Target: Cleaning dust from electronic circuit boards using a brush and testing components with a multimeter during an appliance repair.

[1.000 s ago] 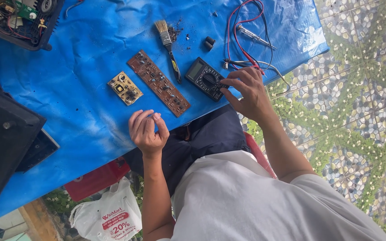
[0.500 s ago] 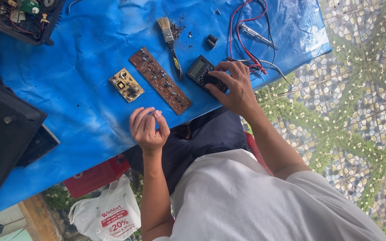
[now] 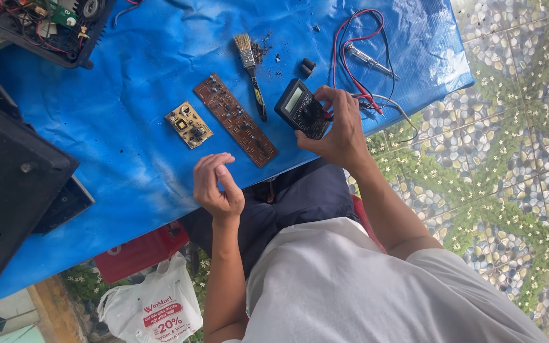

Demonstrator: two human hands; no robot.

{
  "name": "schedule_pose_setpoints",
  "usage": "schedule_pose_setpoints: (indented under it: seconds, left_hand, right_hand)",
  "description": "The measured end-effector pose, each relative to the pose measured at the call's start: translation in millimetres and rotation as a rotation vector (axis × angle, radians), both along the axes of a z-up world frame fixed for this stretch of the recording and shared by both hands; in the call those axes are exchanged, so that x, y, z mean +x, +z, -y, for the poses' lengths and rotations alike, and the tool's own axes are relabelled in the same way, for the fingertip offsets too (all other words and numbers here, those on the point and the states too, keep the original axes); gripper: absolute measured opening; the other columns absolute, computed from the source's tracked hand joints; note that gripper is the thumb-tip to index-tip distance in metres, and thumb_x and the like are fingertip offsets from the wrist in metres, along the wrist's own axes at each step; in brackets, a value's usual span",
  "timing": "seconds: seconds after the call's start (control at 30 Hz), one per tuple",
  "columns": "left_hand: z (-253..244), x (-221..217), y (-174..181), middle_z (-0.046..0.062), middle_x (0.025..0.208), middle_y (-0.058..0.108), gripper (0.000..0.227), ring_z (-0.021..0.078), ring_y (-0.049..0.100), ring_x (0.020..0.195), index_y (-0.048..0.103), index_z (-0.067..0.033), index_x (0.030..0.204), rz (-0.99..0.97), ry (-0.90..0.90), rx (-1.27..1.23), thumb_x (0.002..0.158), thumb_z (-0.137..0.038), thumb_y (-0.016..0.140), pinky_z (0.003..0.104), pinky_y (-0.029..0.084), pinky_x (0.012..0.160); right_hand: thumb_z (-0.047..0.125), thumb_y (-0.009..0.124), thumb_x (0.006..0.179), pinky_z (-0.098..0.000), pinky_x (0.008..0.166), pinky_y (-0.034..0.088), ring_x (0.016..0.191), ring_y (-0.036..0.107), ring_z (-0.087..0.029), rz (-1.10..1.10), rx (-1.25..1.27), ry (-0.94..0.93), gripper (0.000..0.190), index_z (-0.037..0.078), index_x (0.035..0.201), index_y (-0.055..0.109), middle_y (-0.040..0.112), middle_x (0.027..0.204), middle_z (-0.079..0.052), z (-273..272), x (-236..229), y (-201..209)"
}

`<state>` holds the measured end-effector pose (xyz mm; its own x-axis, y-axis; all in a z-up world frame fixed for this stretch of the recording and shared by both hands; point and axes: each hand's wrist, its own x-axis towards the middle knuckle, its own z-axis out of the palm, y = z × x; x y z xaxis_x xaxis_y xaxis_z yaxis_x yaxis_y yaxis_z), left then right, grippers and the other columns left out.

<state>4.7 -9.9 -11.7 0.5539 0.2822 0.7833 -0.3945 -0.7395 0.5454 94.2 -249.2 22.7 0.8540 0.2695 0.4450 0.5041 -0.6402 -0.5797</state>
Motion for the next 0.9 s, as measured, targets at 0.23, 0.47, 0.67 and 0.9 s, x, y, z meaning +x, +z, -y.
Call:
schedule_pose_setpoints:
  seconds: [0.23,0.47,0.67,0.9]
  left_hand:
    - [63,19,7,0.016,0.126,0.062,0.049,0.0302,0.064,0.116,0.035,-0.0073,0.154,-0.224,-0.44,-0.561,0.116,-0.036,0.024,0.044,0.052,0.099]
    - [81,29,-14,0.028,0.121,0.062,0.06,0.0286,0.054,0.103,0.043,0.011,0.138,-0.371,-0.436,-0.865,0.111,-0.039,0.025,0.036,0.037,0.092]
    - [69,48,-25,0.033,0.086,0.071,0.109,0.0303,0.051,0.025,0.065,0.004,0.112,-0.529,-0.437,-1.418,0.094,-0.082,0.001,0.027,0.026,0.016]
    - [39,59,73,0.018,0.106,0.074,0.115,0.0214,0.053,0.038,0.061,0.0,0.131,-0.86,-0.407,-1.519,0.071,-0.086,0.014,0.025,0.037,0.028]
  right_hand:
    - [0.025,0.099,0.068,-0.0361,0.082,0.055,0.083,0.064,-0.023,-0.086,0.408,0.16,0.079,0.004,0.129,0.053,0.069,0.117,-0.012,-42,-14,49]
    - [0.02,0.094,0.078,-0.0408,0.086,0.053,0.085,0.064,-0.026,-0.139,0.488,0.218,0.066,0.004,0.132,0.059,0.065,0.096,-0.013,-62,-22,57]
    - [0.027,0.073,0.103,-0.0438,0.089,0.057,0.097,0.073,-0.035,-0.212,0.391,0.354,0.035,0.004,0.129,0.067,0.071,0.111,-0.018,-46,29,54]
    - [0.003,0.064,0.099,-0.0491,0.073,0.06,0.116,0.064,-0.041,0.03,-0.589,0.453,0.045,0.019,0.14,0.064,0.06,0.128,-0.022,-53,101,-7]
